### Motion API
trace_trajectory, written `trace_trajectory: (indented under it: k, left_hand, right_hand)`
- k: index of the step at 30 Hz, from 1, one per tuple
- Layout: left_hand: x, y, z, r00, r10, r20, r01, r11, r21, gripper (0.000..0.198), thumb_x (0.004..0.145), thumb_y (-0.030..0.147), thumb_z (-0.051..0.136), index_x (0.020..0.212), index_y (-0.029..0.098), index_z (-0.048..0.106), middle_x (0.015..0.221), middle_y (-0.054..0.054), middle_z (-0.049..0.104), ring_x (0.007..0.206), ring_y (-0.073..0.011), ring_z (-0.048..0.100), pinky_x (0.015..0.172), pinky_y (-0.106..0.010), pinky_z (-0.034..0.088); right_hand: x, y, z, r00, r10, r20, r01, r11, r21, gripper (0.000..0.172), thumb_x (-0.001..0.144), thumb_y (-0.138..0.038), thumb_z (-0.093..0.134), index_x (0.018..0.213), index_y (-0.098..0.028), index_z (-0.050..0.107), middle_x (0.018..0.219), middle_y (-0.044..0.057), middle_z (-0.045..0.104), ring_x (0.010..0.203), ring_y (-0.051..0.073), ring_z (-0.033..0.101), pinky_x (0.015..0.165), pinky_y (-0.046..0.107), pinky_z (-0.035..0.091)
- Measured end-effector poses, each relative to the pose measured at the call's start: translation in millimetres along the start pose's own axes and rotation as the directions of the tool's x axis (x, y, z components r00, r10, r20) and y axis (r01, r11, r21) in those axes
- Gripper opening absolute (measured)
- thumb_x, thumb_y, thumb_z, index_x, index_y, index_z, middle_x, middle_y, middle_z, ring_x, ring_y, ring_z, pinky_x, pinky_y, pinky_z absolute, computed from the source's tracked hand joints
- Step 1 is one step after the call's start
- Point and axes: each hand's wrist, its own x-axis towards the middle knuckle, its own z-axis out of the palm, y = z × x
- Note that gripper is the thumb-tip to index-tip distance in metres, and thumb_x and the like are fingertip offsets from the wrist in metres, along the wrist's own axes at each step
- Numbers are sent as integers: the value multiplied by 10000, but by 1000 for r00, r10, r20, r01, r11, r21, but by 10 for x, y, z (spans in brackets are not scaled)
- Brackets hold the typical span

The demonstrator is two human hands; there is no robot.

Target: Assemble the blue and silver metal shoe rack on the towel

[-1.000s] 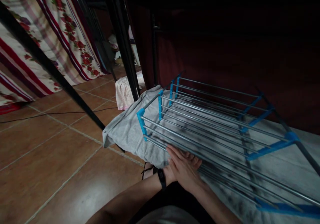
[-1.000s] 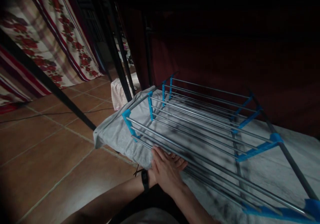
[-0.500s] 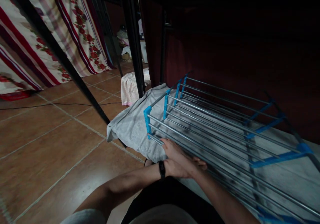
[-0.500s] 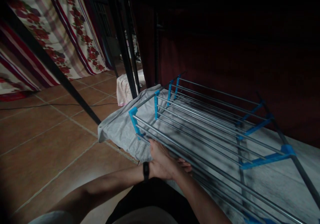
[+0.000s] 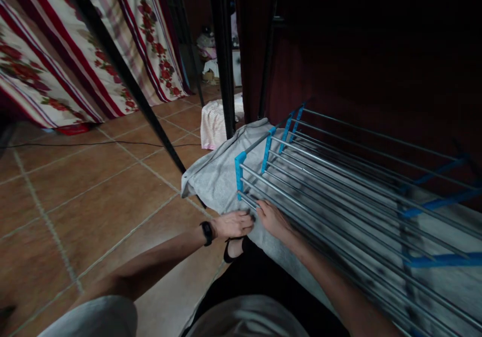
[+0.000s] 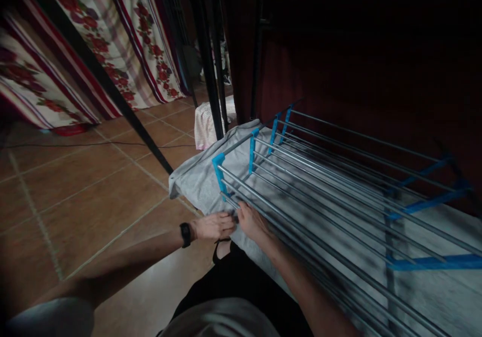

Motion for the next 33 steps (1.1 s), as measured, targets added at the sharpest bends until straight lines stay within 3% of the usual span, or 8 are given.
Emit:
trace_trajectory:
  k: [8, 11, 14, 16, 18, 22, 26, 33]
  left_hand:
    - [-359, -318, -40, 906, -422, 3, 421, 905, 56, 178, 943, 112, 451, 910, 154, 621, 867, -85, 605, 837, -202, 534, 752, -344, 379]
    - [-396, -380, -37, 800, -599, -35, 599, 801, -17, 169, 910, 114, 466, 959, 146, 625, 893, -102, 610, 853, -221, 549, 767, -360, 404]
    - [-353, -415, -4, 630, -772, -86, 707, 615, -349, 274, 835, 86, 467, 1043, 162, 629, 984, -105, 637, 944, -231, 569, 849, -373, 435]
    - [-279, -444, 4, 475, -874, -99, 629, 416, -657, 391, 751, 77, 488, 1103, 178, 625, 1053, -90, 655, 991, -229, 580, 898, -379, 446]
    - [-188, -485, -31, 362, -932, -19, 391, 170, -904, 492, 668, 91, 517, 1138, 186, 627, 1062, -70, 677, 993, -232, 601, 912, -389, 457]
    - [-32, -579, -196, 356, -927, 121, -128, -177, -976, 403, 658, 160, 544, 1039, 160, 673, 944, -68, 709, 953, -244, 642, 909, -392, 473]
    - [120, -644, -266, 277, -945, 171, -276, -249, -929, 273, 831, 387, 559, 893, 150, 682, 851, -78, 707, 895, -233, 656, 835, -347, 507]
    - [411, -740, -180, 35, -979, 200, -214, -203, -956, 412, 890, 564, 508, 768, 195, 645, 663, -10, 650, 602, -149, 582, 570, -253, 477]
  right_hand:
    - [32, -54, -66, 999, 9, 31, -8, 999, -43, 295, 1002, -346, 351, 1153, -187, 548, 1074, 84, 686, 1024, 207, 634, 855, 286, 433]
    - [23, -98, -110, 998, 9, 63, -1, 994, -112, 322, 1015, -356, 302, 1146, -184, 541, 1031, 88, 687, 978, 215, 645, 813, 295, 430]
    - [24, -134, -144, 997, -12, 83, 24, 988, -155, 310, 1014, -326, 298, 1143, -177, 538, 1025, 96, 682, 960, 213, 639, 791, 292, 424]
    - [40, -151, -151, 996, -22, 89, 35, 988, -153, 280, 1004, -296, 327, 1137, -172, 540, 1045, 103, 676, 983, 208, 626, 803, 284, 421]
    - [65, -163, -144, 996, -23, 90, 34, 992, -122, 261, 989, -249, 350, 1161, -174, 532, 1074, 101, 669, 1020, 198, 613, 829, 274, 420]
    - [113, -174, -116, 997, -42, 58, 44, 998, -48, 317, 954, -157, 363, 1238, -184, 501, 1152, 98, 649, 1113, 187, 583, 897, 269, 416]
    - [131, -189, -103, 999, -33, 30, 33, 999, 0, 324, 952, -168, 366, 1243, -189, 507, 1195, 98, 643, 1121, 191, 591, 924, 281, 421]
    - [219, -278, -139, 999, 6, 37, -7, 1000, 15, 307, 966, -268, 412, 1250, -223, 519, 1194, 71, 656, 1084, 195, 613, 906, 286, 440]
